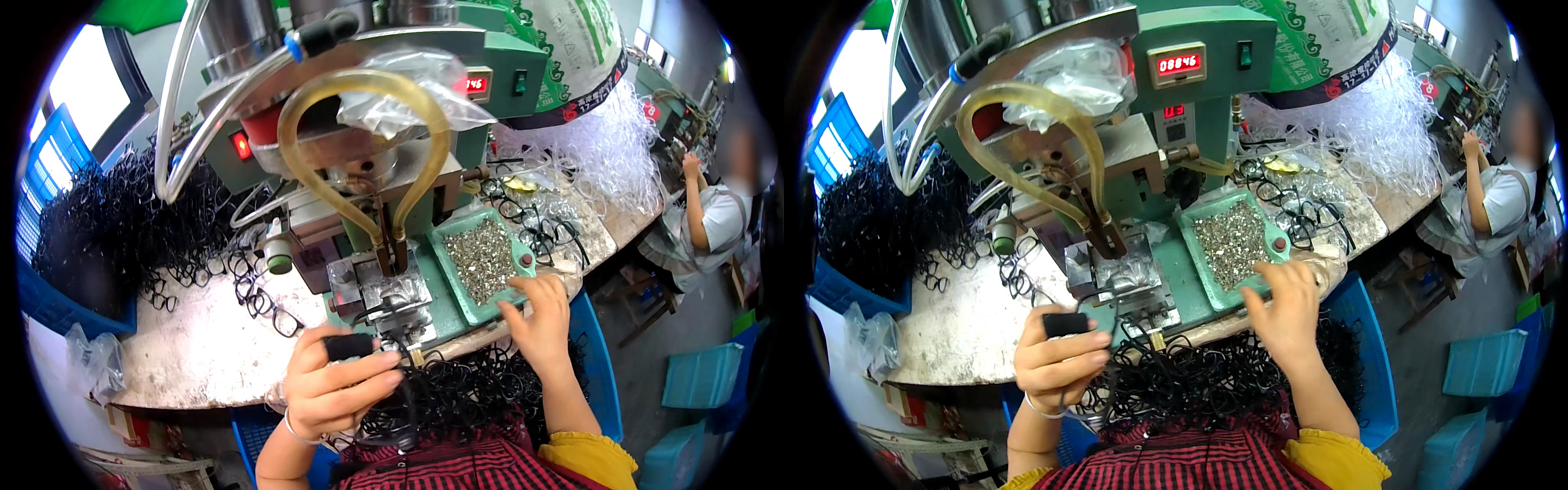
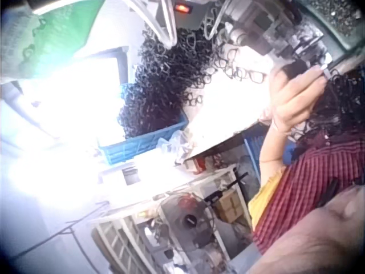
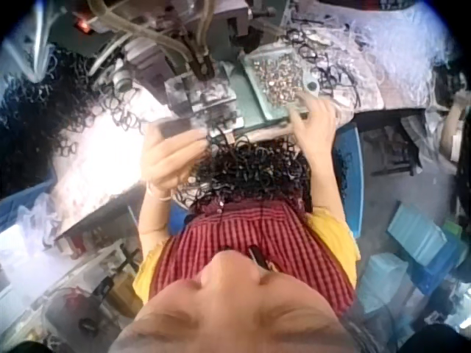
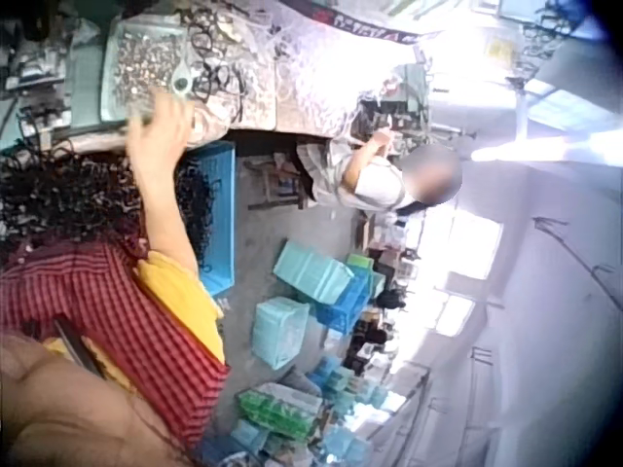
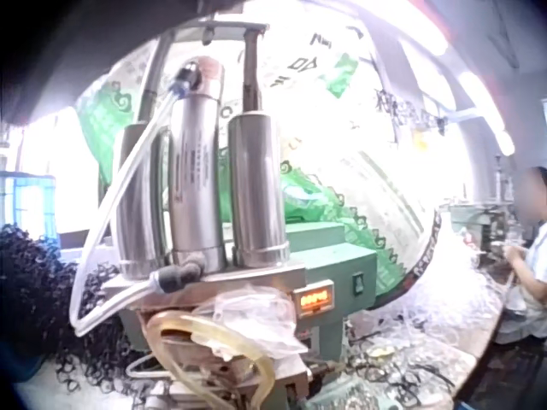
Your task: The person repeatedly picks up black eyeglass frames from a pile, places them into a press machine, and operates the machine to attach small metal components. The person then removes the assembled glasses and places them on the table. This process is repeated continuously throughout the video.
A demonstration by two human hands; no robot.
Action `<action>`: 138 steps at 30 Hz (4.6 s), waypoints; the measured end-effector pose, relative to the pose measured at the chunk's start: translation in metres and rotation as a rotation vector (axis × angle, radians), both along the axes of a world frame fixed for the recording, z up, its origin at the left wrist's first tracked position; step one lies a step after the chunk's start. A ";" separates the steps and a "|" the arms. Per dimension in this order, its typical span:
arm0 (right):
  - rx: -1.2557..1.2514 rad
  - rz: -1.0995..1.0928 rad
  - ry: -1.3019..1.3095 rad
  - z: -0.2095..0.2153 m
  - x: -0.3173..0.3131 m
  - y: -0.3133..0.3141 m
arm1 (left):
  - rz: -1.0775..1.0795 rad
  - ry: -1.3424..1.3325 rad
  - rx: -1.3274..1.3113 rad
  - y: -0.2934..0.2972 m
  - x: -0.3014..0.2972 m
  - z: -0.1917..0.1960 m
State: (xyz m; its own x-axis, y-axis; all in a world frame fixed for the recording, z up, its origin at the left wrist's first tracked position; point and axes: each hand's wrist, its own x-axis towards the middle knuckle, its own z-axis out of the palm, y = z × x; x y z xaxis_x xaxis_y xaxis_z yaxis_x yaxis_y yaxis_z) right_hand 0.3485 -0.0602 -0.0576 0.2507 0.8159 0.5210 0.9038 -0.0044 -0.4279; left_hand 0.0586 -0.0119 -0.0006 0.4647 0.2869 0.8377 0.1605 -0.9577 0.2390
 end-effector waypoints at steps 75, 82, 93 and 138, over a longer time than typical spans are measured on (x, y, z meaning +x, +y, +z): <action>0.132 0.611 1.391 0.040 -0.110 0.052 | 0.240 -0.434 -0.369 0.027 0.015 0.054; 0.069 0.124 0.051 -0.003 -0.023 0.052 | -0.651 -0.339 -1.702 -0.019 0.016 0.008; 0.068 -0.022 0.166 -0.035 0.009 0.078 | -0.722 -0.588 -2.035 -0.009 0.056 -0.023; 0.141 0.481 0.688 0.017 -0.063 0.091 | 1.284 0.434 -0.260 0.136 -0.121 -0.154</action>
